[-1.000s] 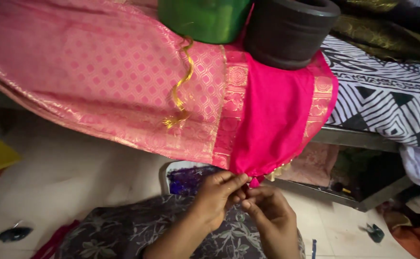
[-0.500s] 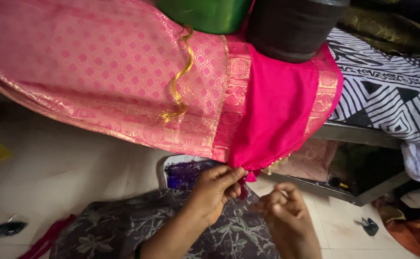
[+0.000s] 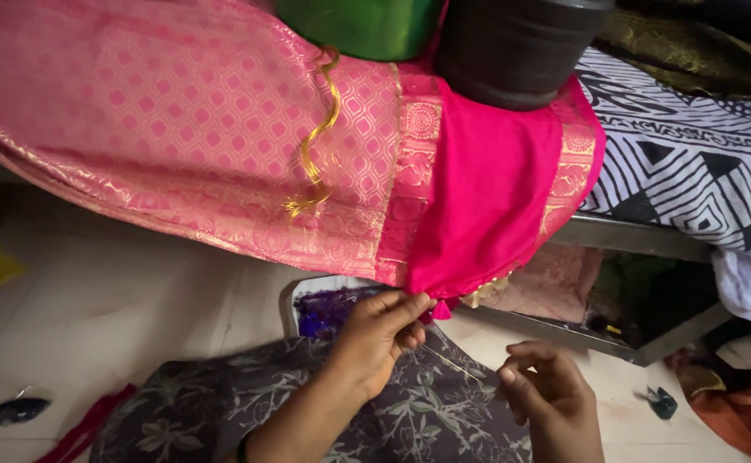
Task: The person sits on the floor with a pink saree draped over their lap and attaches decorative tassels along its border. They thread a needle, sew the tassels onto the fabric edge, pull the thread tight, and use scissors to trim thread, working along the hem one tassel at a time.
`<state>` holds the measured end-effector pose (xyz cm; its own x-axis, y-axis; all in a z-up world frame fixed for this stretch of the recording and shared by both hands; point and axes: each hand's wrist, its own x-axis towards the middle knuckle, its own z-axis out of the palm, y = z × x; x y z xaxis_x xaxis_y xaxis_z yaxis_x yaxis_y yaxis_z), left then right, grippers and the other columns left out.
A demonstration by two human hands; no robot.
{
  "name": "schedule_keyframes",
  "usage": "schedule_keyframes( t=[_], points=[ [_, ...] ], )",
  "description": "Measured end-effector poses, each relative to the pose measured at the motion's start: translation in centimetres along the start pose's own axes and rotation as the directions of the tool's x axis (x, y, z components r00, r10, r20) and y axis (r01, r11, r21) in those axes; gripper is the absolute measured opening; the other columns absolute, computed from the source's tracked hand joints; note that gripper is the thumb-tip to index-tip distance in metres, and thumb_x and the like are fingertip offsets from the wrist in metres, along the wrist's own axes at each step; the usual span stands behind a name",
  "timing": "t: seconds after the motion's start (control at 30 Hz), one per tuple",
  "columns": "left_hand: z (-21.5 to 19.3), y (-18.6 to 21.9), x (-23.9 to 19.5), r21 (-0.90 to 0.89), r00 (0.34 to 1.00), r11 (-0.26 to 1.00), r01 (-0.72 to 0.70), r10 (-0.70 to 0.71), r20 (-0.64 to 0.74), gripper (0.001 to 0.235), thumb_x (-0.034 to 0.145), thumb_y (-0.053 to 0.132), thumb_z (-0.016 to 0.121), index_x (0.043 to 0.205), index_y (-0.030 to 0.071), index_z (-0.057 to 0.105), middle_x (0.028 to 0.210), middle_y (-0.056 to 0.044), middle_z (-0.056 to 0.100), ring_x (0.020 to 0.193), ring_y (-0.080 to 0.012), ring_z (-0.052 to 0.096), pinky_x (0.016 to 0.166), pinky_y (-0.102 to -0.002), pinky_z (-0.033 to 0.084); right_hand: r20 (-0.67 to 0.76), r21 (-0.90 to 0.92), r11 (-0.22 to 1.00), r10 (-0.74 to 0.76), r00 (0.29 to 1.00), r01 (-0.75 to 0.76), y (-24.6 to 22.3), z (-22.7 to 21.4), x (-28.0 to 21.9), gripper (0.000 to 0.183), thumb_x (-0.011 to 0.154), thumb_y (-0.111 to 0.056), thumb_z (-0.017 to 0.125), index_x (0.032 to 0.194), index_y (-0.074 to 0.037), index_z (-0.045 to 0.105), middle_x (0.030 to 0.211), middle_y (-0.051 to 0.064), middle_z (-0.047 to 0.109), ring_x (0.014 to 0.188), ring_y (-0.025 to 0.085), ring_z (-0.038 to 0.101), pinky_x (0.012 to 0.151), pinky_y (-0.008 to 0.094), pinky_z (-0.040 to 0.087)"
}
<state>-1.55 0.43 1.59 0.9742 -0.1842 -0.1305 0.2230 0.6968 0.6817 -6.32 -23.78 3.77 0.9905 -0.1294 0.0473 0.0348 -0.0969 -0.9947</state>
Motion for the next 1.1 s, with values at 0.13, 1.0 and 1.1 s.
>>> schedule_keyframes(
  t=[0.13, 1.0, 1.1],
  points=[
    [-0.1, -0.1, -0.1, 0.020, 1.000, 1.000, -0.003, 0.003, 0.004, 0.018, 0.095, 0.018, 0.071, 0.096, 0.001, 0.075, 0.071, -0.002, 0.067, 0.060, -0.0088, 0.059, 0.056, -0.023, 0.045, 0.121, -0.337, 0.934, -0.079, 0.990, 0.116, -3.0, 0.7, -0.8, 0.025, 0.081, -0.006, 0.077, 0.106, -0.003, 0.075, 0.084, 0.006, 0.073, 0.065, 0.014, 0.062, 0.053, 0.029, 0.047],
    [-0.8, -1.0, -1.2, 0.568, 0.865, 0.717, -0.404, 0.502, -0.018, 0.018, 0.093, 0.018, 0.071, 0.101, 0.003, 0.077, 0.080, -0.004, 0.078, 0.073, -0.0092, 0.068, 0.069, -0.027, 0.055, 0.962, -0.142, 0.179, -0.205, 0.178, 0.974, -17.0, 14.0, 6.8, 0.023, 0.070, -0.007, 0.075, 0.093, -0.007, 0.070, 0.097, 0.007, 0.064, 0.076, 0.029, 0.070, 0.060, 0.041, 0.055],
    [-0.8, 0.2, -1.9, 0.647, 0.748, 0.582, -0.493, 0.663, -0.027, 0.016, 0.090, 0.015, 0.075, 0.099, 0.003, 0.079, 0.081, -0.007, 0.078, 0.075, -0.0163, 0.069, 0.070, -0.031, 0.055, 0.945, -0.238, 0.155, -0.190, 0.265, 0.959, -16.3, 14.7, 7.0, 0.014, 0.074, -0.011, 0.074, 0.087, -0.008, 0.068, 0.094, 0.007, 0.064, 0.072, 0.029, 0.070, 0.058, 0.042, 0.055]
  ],
)
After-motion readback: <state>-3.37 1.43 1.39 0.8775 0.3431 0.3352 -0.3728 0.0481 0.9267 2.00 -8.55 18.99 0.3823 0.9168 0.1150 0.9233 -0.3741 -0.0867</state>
